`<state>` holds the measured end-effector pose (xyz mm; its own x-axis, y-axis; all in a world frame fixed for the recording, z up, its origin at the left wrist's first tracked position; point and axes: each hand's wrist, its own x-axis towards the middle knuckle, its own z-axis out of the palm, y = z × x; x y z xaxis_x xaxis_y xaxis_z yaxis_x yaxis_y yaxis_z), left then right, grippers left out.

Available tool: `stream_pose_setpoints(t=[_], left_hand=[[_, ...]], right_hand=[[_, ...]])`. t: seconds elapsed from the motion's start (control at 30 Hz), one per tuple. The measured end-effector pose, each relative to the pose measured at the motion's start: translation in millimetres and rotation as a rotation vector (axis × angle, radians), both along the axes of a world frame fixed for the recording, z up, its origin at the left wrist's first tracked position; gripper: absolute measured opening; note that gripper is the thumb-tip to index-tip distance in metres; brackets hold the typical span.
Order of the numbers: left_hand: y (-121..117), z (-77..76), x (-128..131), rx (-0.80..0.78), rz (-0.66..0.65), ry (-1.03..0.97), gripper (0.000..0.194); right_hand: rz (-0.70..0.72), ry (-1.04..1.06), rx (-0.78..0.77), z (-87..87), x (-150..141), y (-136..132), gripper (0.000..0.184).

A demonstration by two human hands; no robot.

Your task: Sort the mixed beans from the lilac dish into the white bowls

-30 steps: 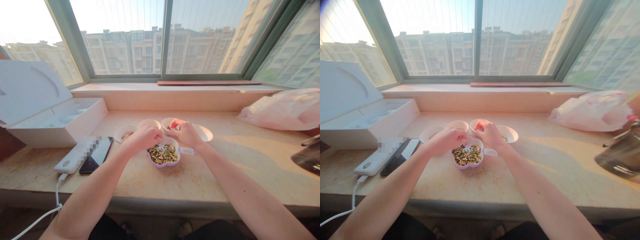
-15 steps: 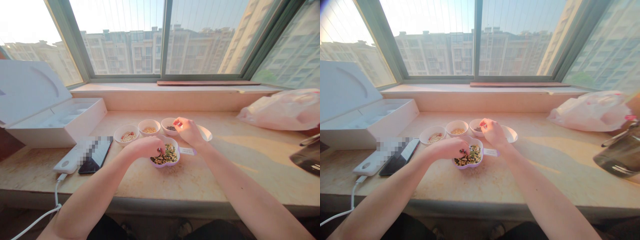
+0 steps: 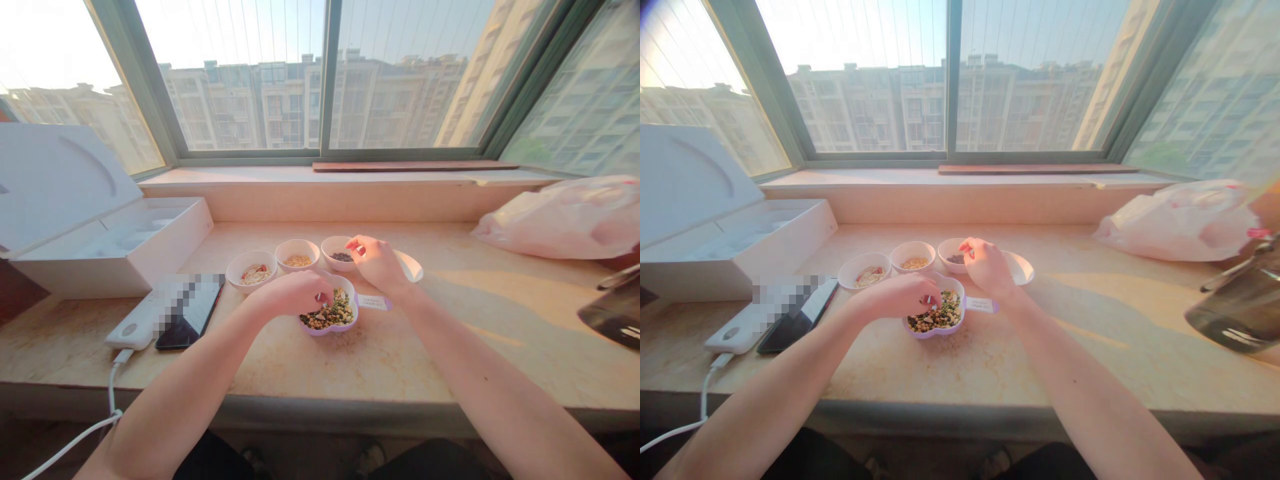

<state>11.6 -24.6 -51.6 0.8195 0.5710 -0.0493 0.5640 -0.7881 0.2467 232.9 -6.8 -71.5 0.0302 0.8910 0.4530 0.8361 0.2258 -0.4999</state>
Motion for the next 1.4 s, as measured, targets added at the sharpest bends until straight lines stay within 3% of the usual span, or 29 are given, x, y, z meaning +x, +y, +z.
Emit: stream_pose_setpoints(t=[0.33, 0.5, 0.73, 0.93, 1.17, 1.4], left_hand=[[25.5, 4.2, -17.4, 0.258, 0.244, -0.314, 0.027], [34.5, 4.0, -24.4, 0.288, 0.410, -0.273, 0.036], [36.1, 3.5, -26.6, 0.267, 0.530, -0.227, 0.035], [34.4, 3.7, -28.2, 0.243, 0.560, -0.167, 0.033], [39.6, -1.6, -29.3, 0.274, 0.513, -0.079, 0.033], [38.3, -0.5, -29.6, 0.268, 0.509, -0.112, 0.033]], right_hand=[[0.011, -0.010, -0.031, 2.8, -6.6, -3.3, 0.022], [0.046, -0.006, -0.059, 6.5, -10.2, -8.0, 0.020], [0.170, -0.034, -0.085, 11.3, -16.1, -12.9, 0.017], [0.283, -0.061, -0.145, 14.6, -21.7, -22.1, 0.020], [0.596, -0.142, -0.262, 10.0, -29.9, -32.0, 0.028], [0.634, -0.215, -0.388, 3.5, -40.5, -36.3, 0.031]])
